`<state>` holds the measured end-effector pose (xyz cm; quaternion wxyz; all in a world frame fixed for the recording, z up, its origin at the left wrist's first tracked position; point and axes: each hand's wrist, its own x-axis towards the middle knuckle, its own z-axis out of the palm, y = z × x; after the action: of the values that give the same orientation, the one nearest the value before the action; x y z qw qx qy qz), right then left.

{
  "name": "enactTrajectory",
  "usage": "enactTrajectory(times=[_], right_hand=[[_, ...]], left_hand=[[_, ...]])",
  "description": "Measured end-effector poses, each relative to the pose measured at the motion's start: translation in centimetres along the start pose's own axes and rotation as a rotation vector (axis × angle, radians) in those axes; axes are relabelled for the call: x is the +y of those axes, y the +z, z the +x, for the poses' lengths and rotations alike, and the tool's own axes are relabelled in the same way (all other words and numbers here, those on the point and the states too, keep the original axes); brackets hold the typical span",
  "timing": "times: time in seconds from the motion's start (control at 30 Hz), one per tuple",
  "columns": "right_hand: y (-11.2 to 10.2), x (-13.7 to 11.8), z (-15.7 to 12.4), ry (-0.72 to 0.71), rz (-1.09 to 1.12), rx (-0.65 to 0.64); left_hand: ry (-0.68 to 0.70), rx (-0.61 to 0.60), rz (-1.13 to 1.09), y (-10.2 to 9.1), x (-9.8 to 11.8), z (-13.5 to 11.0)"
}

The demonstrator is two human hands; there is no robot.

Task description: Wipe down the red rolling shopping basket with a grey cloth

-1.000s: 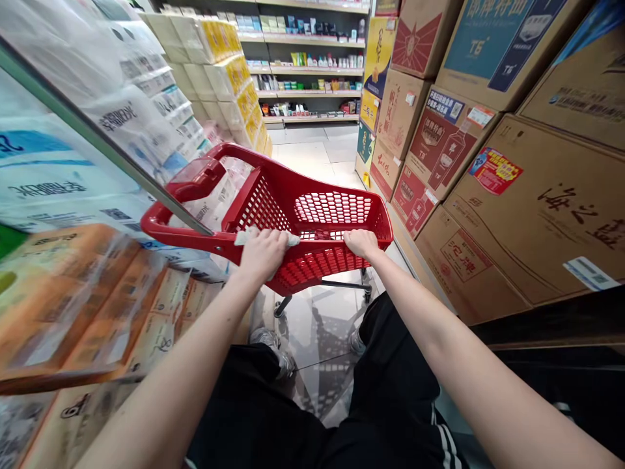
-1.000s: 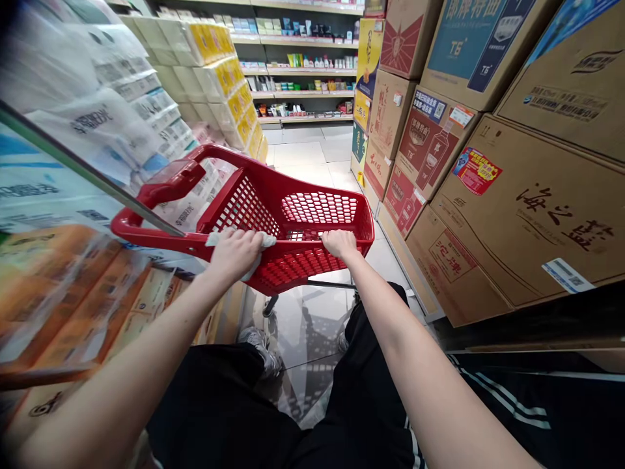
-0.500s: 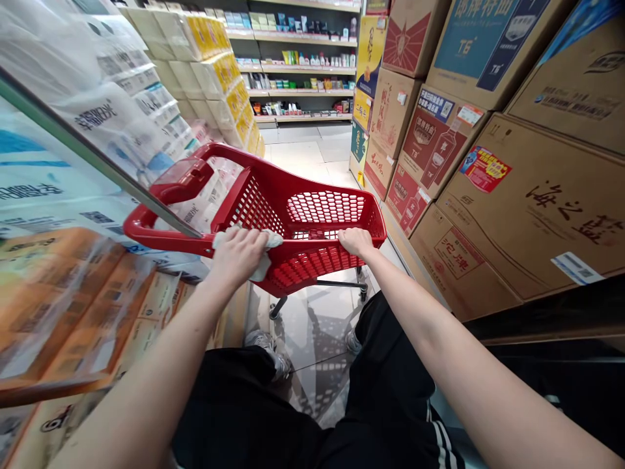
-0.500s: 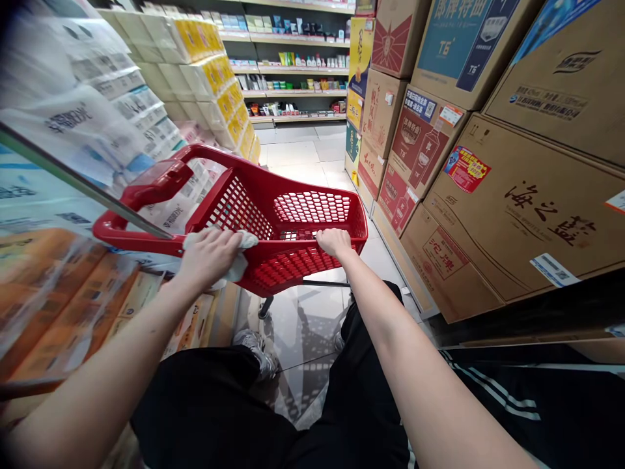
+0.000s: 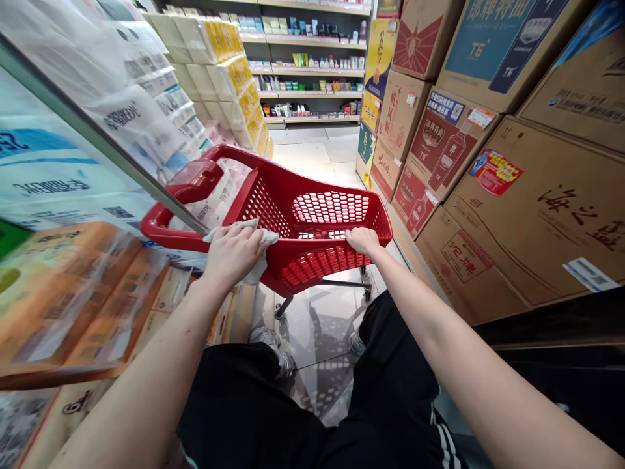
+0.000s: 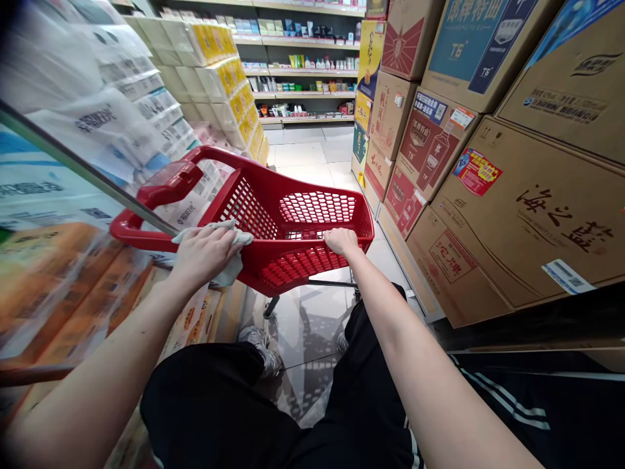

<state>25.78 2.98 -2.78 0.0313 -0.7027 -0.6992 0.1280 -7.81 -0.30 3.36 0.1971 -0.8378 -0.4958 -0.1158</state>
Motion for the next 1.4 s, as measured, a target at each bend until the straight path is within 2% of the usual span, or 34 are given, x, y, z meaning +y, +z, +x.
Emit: enactTrajectory(times=[0.17, 0.27, 0.47, 0.57, 0.63, 0.73, 0.83, 0.9, 0.97, 1.07, 1.17, 1.23, 1.3, 1.4], right_hand=[[-0.3, -0.3, -0.2, 0.005, 0.01, -0.006], [-0.5, -0.4, -0.3, 0.009, 0.007, -0.021], [-0.8, -0.4, -0.4, -0.012, 0.001, -0.04], [-0.8, -0.3, -0.4, -0.008, -0.01, -0.045], [-0.8, -0.2, -0.3, -0.003, -0.011, -0.043], [-0.7, 0.0, -0.2, -0.002, -0.005, -0.035], [-0.6, 0.1, 0.1, -0.011, 0.0, -0.029], [-0.5, 0.1, 0.2, -0.009, 0.001, -0.026], [-0.3, 0.0, 0.4, -0.008, 0.001, -0.023], [-0.2, -0.1, 0.5, -0.016, 0.006, -0.016], [-0.2, 0.0, 0.4, -0.007, 0.004, -0.002], [-0.4, 0.2, 0.4, 0.0, -0.001, -0.001], [-0.6, 0.4, 0.4, 0.0, -0.004, -0.003], [-0.7, 0.5, 0.5, -0.001, -0.003, 0.001]], left_hand=[[-0.049, -0.106, 0.042, -0.4, 1.4, 1.7], [-0.032, -0.127, 0.037, 0.5, 3.3, 2.4], [0.034, -0.01, -0.018, 3.5, 9.0, 3.2], [0.064, 0.023, -0.013, 4.2, 10.3, 3.3], [0.118, 0.006, 0.004, 4.1, 9.9, 3.2], [0.175, -0.005, 0.04, 3.6, 7.6, 2.3], [0.159, 0.043, 0.072, 2.9, 5.0, 0.8], [0.129, 0.089, 0.06, 2.6, 4.2, 0.0], [0.067, 0.124, 0.031, 2.5, 4.3, -0.4], [0.004, 0.121, -0.005, 2.8, 5.9, 0.0], [0.035, 0.083, -0.007, 3.2, 7.5, 1.0], [0.071, 0.067, 0.014, 3.3, 7.8, 1.5], [0.121, 0.048, 0.036, 3.1, 7.2, 1.5], [0.173, 0.024, 0.039, 2.1, 4.8, 0.5]])
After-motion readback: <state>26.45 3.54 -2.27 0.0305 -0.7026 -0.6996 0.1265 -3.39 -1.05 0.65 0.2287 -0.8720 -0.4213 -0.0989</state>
